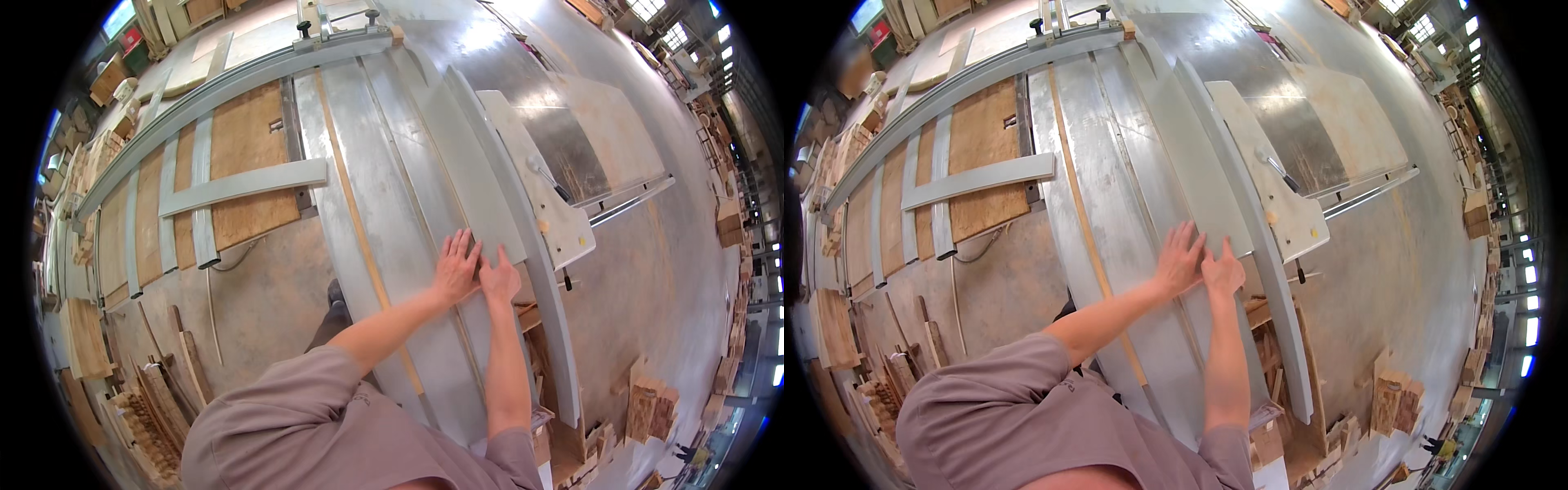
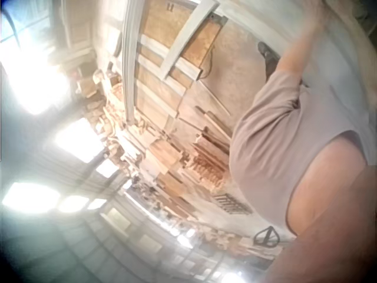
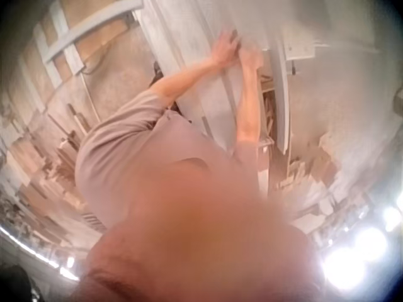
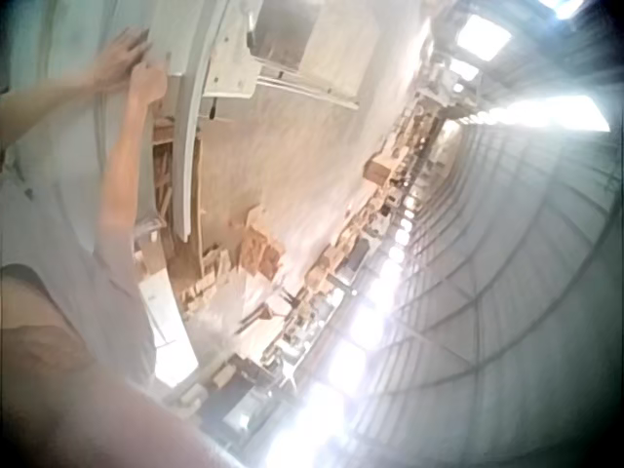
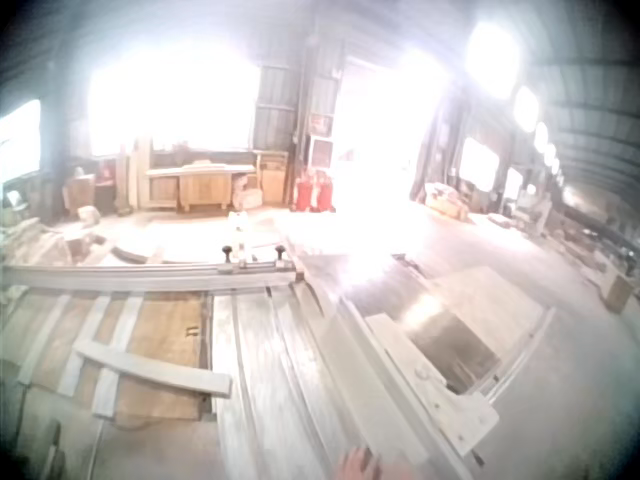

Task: The person uses a table saw to cut long, white rectangular boards. They guide the boards through the saw blade using a metal fence and a push stick, then remove the cut pieces and place them on a nearby surface.

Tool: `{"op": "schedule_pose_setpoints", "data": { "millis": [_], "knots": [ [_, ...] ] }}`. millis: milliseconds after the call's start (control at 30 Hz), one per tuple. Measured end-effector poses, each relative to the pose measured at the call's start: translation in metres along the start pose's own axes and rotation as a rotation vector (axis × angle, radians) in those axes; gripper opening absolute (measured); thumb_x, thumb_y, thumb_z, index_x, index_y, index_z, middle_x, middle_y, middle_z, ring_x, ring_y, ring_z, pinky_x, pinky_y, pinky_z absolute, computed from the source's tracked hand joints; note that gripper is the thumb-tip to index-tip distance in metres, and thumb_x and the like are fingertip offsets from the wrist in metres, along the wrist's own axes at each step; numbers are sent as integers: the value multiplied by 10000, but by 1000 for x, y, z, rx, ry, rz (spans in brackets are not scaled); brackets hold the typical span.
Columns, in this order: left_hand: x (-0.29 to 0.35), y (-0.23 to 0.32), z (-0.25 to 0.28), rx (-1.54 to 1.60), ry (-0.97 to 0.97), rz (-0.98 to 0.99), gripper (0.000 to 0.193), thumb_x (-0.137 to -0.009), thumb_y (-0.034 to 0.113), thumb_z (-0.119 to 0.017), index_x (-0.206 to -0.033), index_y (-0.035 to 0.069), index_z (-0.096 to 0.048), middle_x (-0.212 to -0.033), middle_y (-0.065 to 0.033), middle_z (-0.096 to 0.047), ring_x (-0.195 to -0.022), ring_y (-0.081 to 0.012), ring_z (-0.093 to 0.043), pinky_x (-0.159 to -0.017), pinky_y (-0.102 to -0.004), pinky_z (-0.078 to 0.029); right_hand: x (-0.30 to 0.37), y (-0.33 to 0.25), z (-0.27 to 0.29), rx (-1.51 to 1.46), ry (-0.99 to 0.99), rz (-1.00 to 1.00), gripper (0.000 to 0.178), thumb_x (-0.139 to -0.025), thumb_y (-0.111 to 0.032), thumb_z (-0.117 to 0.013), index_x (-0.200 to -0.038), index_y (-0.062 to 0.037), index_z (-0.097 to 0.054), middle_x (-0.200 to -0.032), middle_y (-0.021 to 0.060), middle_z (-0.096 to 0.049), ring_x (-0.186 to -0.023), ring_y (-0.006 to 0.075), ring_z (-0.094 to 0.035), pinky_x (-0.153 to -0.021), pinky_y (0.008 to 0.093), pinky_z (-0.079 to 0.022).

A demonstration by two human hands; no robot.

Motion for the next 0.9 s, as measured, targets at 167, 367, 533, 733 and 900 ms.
{"op": "schedule_pose_setpoints", "data": {
  "millis": [167,367,533,733,900],
  "knots": [
    [-21,-19,-8,-134,36,-34,769,-758,377,-809,-1382,0,-564,-1523,-301,-425,-1439,-464,-384,-1163,-638,-298,-23,-19,-1,8,-59,-21,682,-868,-493,-698,-1448,-149,-598,-1117,243,-734,-1065,410,-702,-924,482,-548],
    [-48,-42,4,-154,-19,-26,854,-731,460,-809,-1388,-24,-558,-1514,-320,-450,-1420,-440,-441,-1171,-650,-284,-55,-33,-7,-22,-78,156,633,-893,-465,-683,-1413,-111,-615,-1122,236,-733,-1055,420,-701,-908,505,-546],
    [-68,-66,6,-191,2,-53,877,-713,483,-815,-1384,-26,-571,-1526,-319,-444,-1443,-407,-434,-1188,-647,-265,-83,-41,28,221,-161,548,397,-894,-269,-680,-1244,-81,-696,-1095,187,-736,-1161,374,-657,-973,492,-514],
    [-84,-86,26,-194,-54,-17,872,-704,468,-822,-1381,-23,-576,-1523,-310,-455,-1448,-403,-432,-1190,-640,-269,-122,-31,48,513,70,1131,253,-866,-111,-635,-1101,-83,-727,-1073,69,-725,-1375,267,-510,-1204,548,-320],
    [-106,-111,38,-186,1,-65,865,-703,451,-834,-1380,-21,-576,-1506,-307,-471,-1440,-404,-441,-1178,-640,-290,-158,-49,25,568,170,1217,133,-857,-106,-630,-960,-58,-698,-1033,59,-726,-1403,265,-493,-1230,575,-279]
  ]
}}
Point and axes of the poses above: each hand's wrist, its own x-axis away from the middle knuckle, its own z-axis out of the back of the hand, y = z × x, the point moved 3 cm from there along -x, towards the middle knuckle
